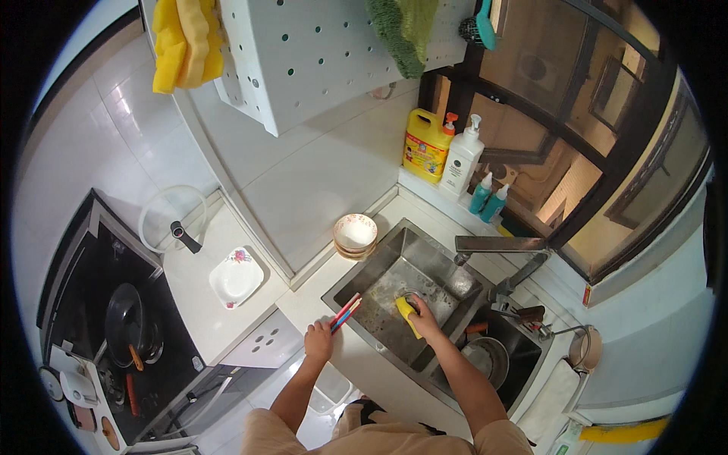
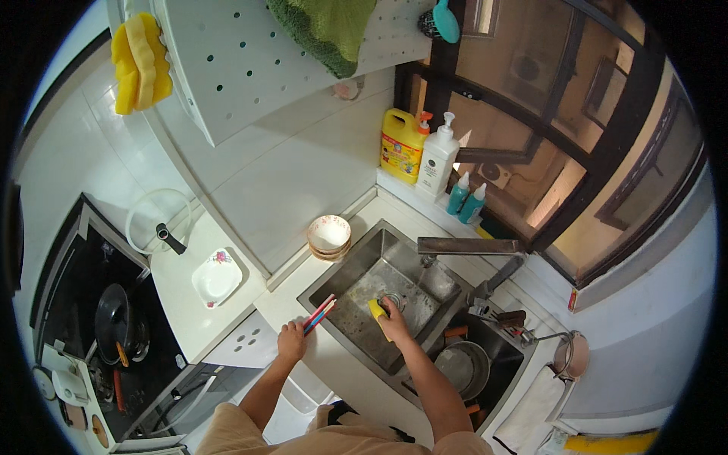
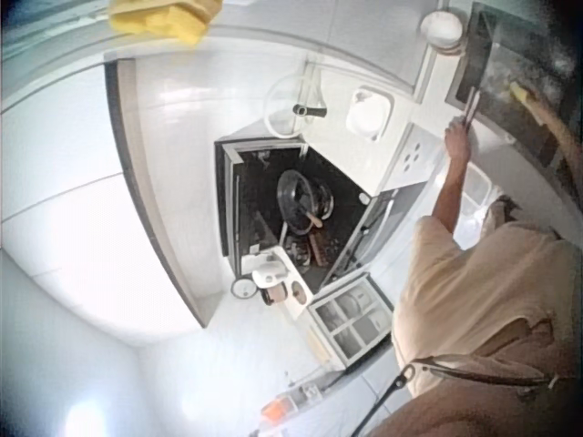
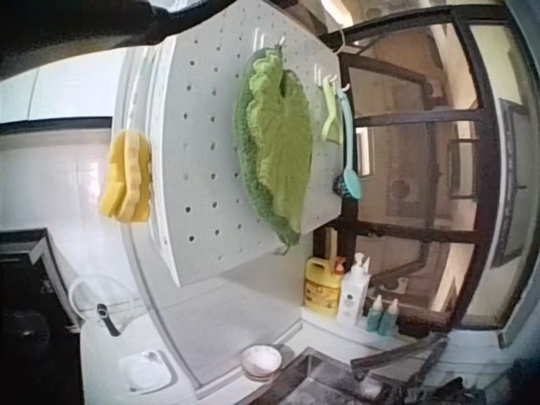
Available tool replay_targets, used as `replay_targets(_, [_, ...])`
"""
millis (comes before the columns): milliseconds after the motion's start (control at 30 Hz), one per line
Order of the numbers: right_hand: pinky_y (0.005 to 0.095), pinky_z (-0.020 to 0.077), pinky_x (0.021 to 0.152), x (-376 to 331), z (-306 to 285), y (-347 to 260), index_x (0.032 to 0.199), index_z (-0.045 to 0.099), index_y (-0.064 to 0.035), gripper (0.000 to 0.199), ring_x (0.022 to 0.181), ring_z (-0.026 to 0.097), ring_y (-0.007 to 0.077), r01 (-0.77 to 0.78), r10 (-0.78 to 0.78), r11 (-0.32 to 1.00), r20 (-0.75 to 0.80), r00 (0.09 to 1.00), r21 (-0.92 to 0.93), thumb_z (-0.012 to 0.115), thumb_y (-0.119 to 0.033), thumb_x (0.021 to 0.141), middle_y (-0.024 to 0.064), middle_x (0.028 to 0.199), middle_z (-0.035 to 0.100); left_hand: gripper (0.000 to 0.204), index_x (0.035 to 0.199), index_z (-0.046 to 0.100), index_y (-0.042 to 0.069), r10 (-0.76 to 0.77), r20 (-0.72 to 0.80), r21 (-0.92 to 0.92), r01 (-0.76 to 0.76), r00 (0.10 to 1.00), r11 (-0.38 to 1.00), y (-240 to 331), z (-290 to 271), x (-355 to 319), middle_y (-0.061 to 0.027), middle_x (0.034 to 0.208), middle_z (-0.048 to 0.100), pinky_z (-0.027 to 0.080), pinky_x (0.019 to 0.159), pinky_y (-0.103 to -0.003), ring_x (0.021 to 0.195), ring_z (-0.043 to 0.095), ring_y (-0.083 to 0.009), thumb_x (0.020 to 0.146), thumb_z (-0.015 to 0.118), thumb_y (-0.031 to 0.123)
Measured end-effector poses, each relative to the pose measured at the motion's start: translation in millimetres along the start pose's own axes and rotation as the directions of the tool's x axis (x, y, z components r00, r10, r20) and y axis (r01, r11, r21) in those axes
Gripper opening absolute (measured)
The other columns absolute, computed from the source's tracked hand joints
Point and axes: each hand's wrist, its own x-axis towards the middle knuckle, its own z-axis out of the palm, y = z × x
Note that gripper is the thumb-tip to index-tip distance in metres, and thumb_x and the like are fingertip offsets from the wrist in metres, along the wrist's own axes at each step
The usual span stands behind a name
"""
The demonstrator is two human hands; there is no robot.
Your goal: The person washes a bowl, chopsticks, and the sink using a yellow sponge and running water, then briefly wipes a dining table with the same sponge before returning to wash additional bowls. The cleaned items are placed on the counter or in the sink area.
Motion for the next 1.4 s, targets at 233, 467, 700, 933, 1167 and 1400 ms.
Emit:
replay_targets(233, [0.0309,0.0337,0.094,-30.9,-7.8,0.4,0.133,0.031,-0.009,0.056,0.117,0.041,0.0244,0.083,-0.084,0.996,-0.03,0.996,-0.026,0.047,-0.003,0.081,0.0131,0.129,0.04,0.017,0.092,0.049,0.002,-0.034,0.043,-0.078,0.038,0.999,0.996,6.2,14.9,13.4,-0.017,0.093,0.054,0.049,0.068,-0.041,0.077,0.057,-0.0327,0.081,0.048,0.015])
replay_targets(467, [0.0299,0.0331,0.094,-56.8,-24.4,-4.6,0.132,0.034,-0.0094,0.053,0.117,0.04,0.0225,0.057,-0.056,0.998,-0.068,0.996,0.001,0.048,-0.005,0.082,0.0114,0.13,0.039,0.022,0.098,0.049,0.005,0.167,0.245,-0.638,0.029,0.955,0.769,11.0,46.4,18.0,-0.0093,0.071,0.054,0.043,0.046,-0.034,0.051,0.053,-0.0213,0.088,0.046,0.024])
replay_targets(700, [0.0322,0.028,0.1,-64.6,-32.8,-30.1,0.131,0.036,-0.0084,0.055,0.123,0.035,0.0261,0.561,-0.621,0.777,-0.198,0.759,-0.286,0.05,0.0,0.078,0.0121,0.134,0.037,0.028,0.099,0.05,0.007,0.568,0.626,-0.589,0.801,0.534,-0.103,151.8,-55.7,18.0,0.0008,0.062,0.039,0.024,0.036,-0.02,0.043,0.031,-0.0057,0.092,0.043,0.033])
replay_targets(933, [0.0402,0.0279,0.101,-56.5,-43.4,-50.3,0.124,0.046,-0.0096,0.04,0.124,0.03,0.0366,0.479,-0.657,0.562,-0.012,0.754,-0.674,0.047,-0.009,0.084,0.0051,0.138,0.033,0.02,0.079,0.045,0.01,0.525,0.603,-0.646,0.754,0.601,-0.121,203.0,-60.8,30.2,0.0022,0.059,0.037,0.023,0.035,-0.02,0.043,0.03,-0.0057,0.091,0.043,0.026])
replay_targets(1167, [0.041,0.0304,0.099,-24.7,-48.7,-45.1,0.12,0.049,-0.0063,0.042,0.115,0.042,0.0373,0.465,-0.666,0.594,-0.077,0.742,-0.657,0.05,-0.003,0.079,0.0086,0.132,0.04,0.019,0.077,0.041,0.011,0.498,0.555,-0.663,0.716,0.666,-0.218,215.7,-57.4,36.5,0.0033,0.058,0.035,0.022,0.035,-0.02,0.042,0.029,-0.0054,0.091,0.046,0.023])
replay_targets(1400, [0.0418,0.0337,0.096,-0.6,-83.0,-46.0,0.12,0.048,-0.0051,0.046,0.117,0.039,0.0361,0.336,-0.624,0.574,-0.133,0.77,-0.747,0.051,-0.001,0.075,0.0105,0.131,0.041,0.014,0.084,0.045,0.009,0.531,0.606,-0.658,0.748,0.592,-0.083,227.8,-73.2,29.8,0.0037,0.058,0.034,0.022,0.033,-0.02,0.042,0.028,-0.0051,0.09,0.045,0.022])
